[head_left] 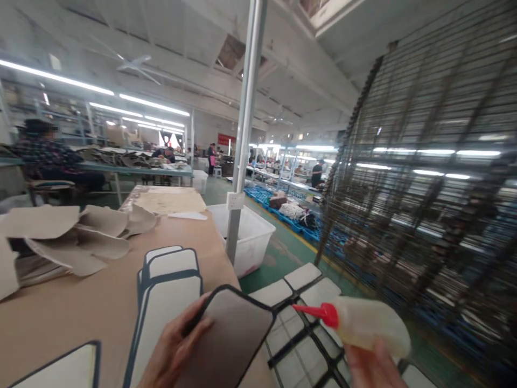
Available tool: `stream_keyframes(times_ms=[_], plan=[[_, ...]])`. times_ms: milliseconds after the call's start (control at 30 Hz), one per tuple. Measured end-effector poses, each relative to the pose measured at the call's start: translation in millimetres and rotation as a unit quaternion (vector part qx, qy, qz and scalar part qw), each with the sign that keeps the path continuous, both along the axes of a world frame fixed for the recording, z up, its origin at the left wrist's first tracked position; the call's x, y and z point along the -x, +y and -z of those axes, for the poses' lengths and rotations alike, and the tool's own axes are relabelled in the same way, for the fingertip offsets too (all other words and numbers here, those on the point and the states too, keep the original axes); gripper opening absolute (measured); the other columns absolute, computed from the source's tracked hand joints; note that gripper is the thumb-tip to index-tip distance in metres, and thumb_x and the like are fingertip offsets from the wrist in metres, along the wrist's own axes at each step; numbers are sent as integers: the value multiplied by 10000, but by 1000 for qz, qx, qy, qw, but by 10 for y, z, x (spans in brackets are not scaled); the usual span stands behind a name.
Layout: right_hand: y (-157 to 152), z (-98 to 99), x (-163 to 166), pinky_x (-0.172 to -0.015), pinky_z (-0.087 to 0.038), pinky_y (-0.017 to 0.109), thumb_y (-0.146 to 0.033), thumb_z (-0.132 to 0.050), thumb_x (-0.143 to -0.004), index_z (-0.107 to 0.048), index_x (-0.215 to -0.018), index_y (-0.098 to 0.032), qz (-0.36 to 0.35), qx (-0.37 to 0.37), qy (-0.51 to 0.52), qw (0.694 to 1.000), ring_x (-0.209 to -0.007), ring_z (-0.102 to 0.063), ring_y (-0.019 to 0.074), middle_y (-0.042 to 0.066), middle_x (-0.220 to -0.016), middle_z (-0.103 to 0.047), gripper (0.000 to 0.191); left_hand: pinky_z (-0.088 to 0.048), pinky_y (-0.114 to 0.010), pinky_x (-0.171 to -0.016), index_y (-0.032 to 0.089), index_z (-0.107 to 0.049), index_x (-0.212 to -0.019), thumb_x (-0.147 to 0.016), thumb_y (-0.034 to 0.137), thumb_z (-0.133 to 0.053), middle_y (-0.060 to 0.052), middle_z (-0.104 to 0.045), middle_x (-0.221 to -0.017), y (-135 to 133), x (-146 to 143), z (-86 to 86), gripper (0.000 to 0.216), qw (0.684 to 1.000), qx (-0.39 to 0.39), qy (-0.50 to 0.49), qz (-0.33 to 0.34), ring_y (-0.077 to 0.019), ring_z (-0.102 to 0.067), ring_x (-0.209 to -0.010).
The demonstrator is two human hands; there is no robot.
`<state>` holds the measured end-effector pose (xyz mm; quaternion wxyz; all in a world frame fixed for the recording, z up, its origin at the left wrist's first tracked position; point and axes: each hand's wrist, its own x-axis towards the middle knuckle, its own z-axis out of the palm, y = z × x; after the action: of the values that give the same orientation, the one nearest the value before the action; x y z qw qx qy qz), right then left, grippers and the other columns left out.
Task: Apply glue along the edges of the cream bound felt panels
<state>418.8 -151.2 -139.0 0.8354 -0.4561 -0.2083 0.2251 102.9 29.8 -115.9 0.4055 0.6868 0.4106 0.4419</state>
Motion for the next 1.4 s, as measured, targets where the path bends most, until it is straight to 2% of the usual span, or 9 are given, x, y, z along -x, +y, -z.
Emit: stream_keyframes(times_ms=[100, 167, 300, 433, 600, 867, 1000, 1100, 1400], plan=[[-202, -477, -80, -1014, -408, 380, -515, -777, -594, -670, -1017, -334, 119, -71, 55, 989, -1097, -603, 228, 0, -1177, -651, 473, -506, -253, -792, 188, -706, -1019, -808, 483, -577, -27, -727, -1003, -11, -414, -540, 385, 966, -56, 108, 228, -240, -644, -940], [-380, -819, -109, -1062, -341, 475, -531, -833, -481, -624, -1147, -300, 98, -87, 12, 991, -1186, -537, 297, 53, -1304, -571, 736, -477, -216, -727, 158, -709, -973, -863, 438, -530, -16, -713, -887, -64, -695, -759, 350, 919, -93, 141, 357, -209, -626, -851], [-808, -1272, -271, -1075, -252, 577, -602, -863, -338, -615, -1164, -305, 82, -54, -64, 993, -1273, -433, 370, 99, -1310, -562, 913, -410, -184, -645, 117, -694, -836, -896, 375, -503, 0, -612, -701, -256, -1240, -941, 327, 815, -156, 167, 532, -137, -531, -682], [-1262, -1430, -448, -993, -350, 605, -545, -876, -384, -654, -1100, -315, 38, -26, -143, 989, -1142, -553, 372, 114, -1210, -625, 783, -385, -171, -610, 116, -695, -780, -877, 349, -542, 0, -594, -671, -529, -1695, -1089, 296, 717, -171, 191, 649, -115, -488, -641], [-1748, -1475, -505, -941, -396, 616, -430, -772, -644, -631, -1155, -322, -54, -15, -218, 974, -1098, -587, 352, 136, -1214, -617, 541, -451, -185, -722, 151, -745, -960, -851, 339, -588, -43, -733, -885, -878, -2097, -1296, 268, 650, -155, 222, 710, -162, -611, -787], [-2067, -1392, -612, -950, -366, 634, -455, -841, -488, -666, -1094, -302, 6, -3, -167, 986, -1065, -596, 393, 138, -1140, -654, 649, -489, -215, -734, 139, -767, -939, -751, 388, -722, -24, -752, -839, -1301, -2477, -1437, 315, 584, -82, 232, 774, -174, -649, -767], [-2157, -1366, -657, -921, -434, 565, -475, -807, -591, -635, -1152, -326, -48, -18, -209, 977, -1040, -621, 336, 116, -1146, -657, 605, -495, -221, -769, 116, -767, -935, -764, 273, -710, -34, -754, -864, -1449, -2547, -1480, 239, 556, -58, 244, 792, -175, -662, -791], [-2189, -1347, -688, -879, -483, 495, -482, -791, -615, -628, -1156, -338, -57, -17, -218, 974, -1025, -633, 291, 87, -1133, -666, 582, -508, -229, -772, 101, -765, -938, -753, 233, -716, -40, -755, -860, -1529, -2559, -1495, 233, 550, -42, 243, 798, -184, -670, -801], [-2114, -1327, -763, -953, -406, 590, -492, -864, -399, -660, -1084, -302, -24, 4, -140, 990, -1060, -606, 361, 106, -968, -707, 740, -512, -196, -742, 91, -771, -893, -713, 179, -742, 0, -741, -746, -1650, -2515, -1489, 203, 545, 15, 257, 798, -173, -671, -768]])
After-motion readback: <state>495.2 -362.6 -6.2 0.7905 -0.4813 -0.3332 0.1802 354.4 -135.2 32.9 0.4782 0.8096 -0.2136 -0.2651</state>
